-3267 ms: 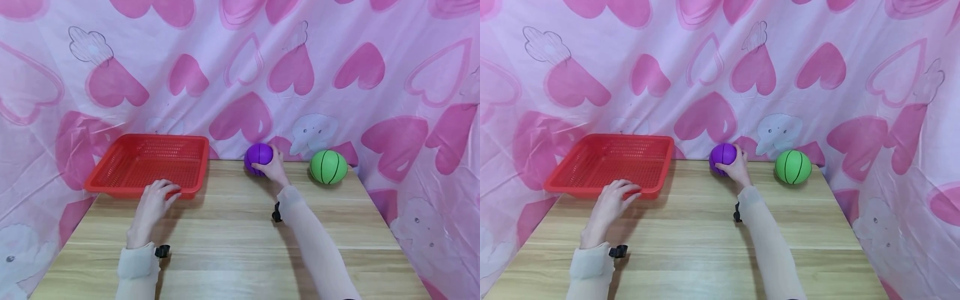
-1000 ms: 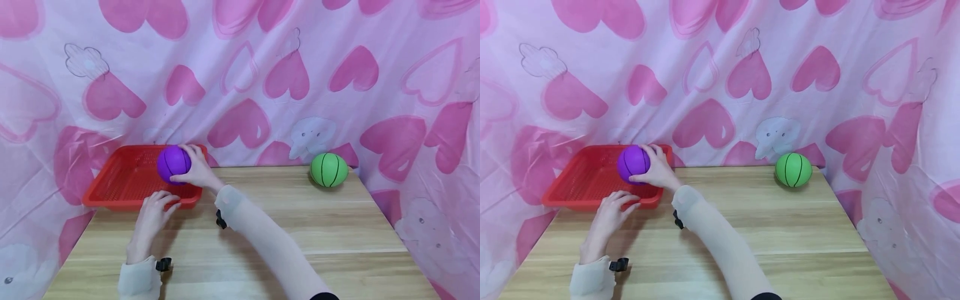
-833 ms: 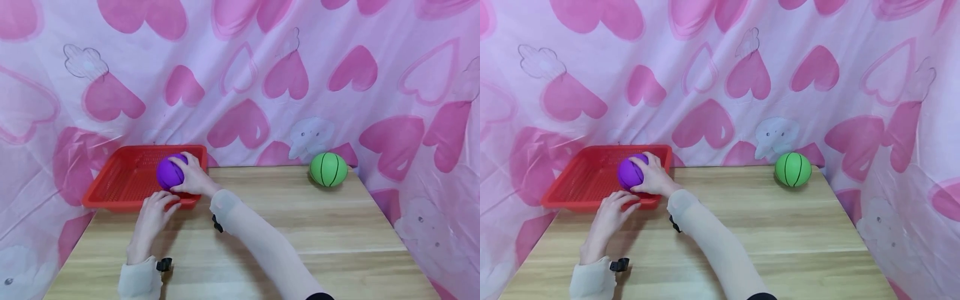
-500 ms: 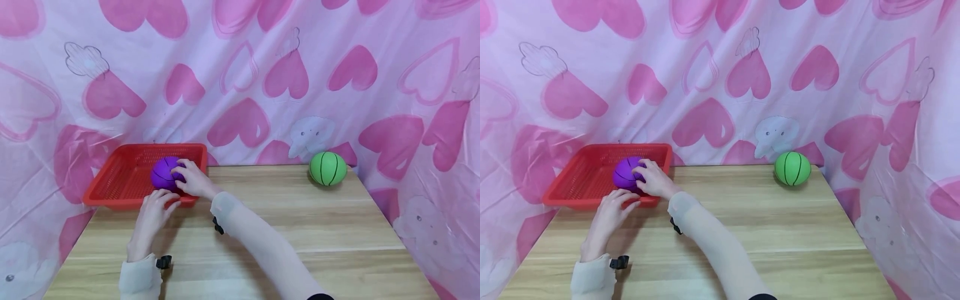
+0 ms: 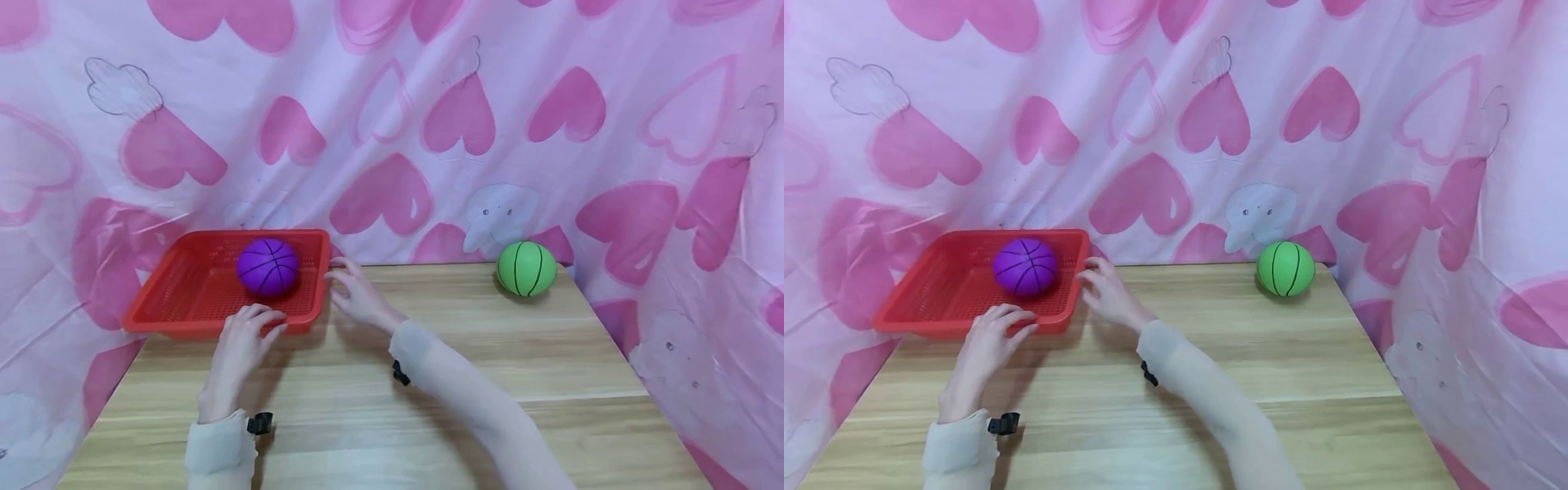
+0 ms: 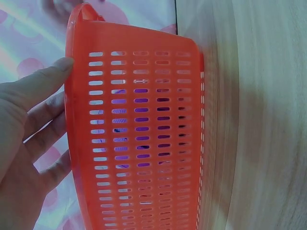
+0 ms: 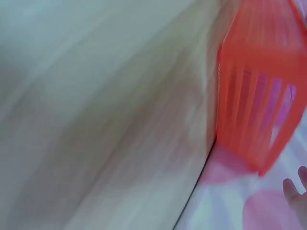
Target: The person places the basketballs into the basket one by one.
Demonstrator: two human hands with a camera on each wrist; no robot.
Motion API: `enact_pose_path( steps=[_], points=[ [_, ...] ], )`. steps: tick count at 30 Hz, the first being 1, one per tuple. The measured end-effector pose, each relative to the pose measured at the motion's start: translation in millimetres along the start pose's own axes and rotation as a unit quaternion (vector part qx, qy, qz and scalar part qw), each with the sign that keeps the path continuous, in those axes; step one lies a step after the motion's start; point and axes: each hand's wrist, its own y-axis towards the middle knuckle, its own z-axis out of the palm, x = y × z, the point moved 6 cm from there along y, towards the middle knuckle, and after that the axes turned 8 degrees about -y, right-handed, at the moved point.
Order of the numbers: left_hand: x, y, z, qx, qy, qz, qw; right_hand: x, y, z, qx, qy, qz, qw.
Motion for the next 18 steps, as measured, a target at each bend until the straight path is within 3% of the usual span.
enact_pose_path(
  steps=[7, 18],
  points=[
    [2.3, -1.4, 0.2, 0.004, 0.001, -0.01, 0.9999, -46.4, -15.1, -53.1, -0.031, -0.054, -0.005, 0.998],
    [2.3, -1.6, 0.1, 0.013, 0.002, -0.017, 0.9998, -139.8, -68.4, -141.6, -0.019, -0.132, 0.106, 0.9854]
  ],
)
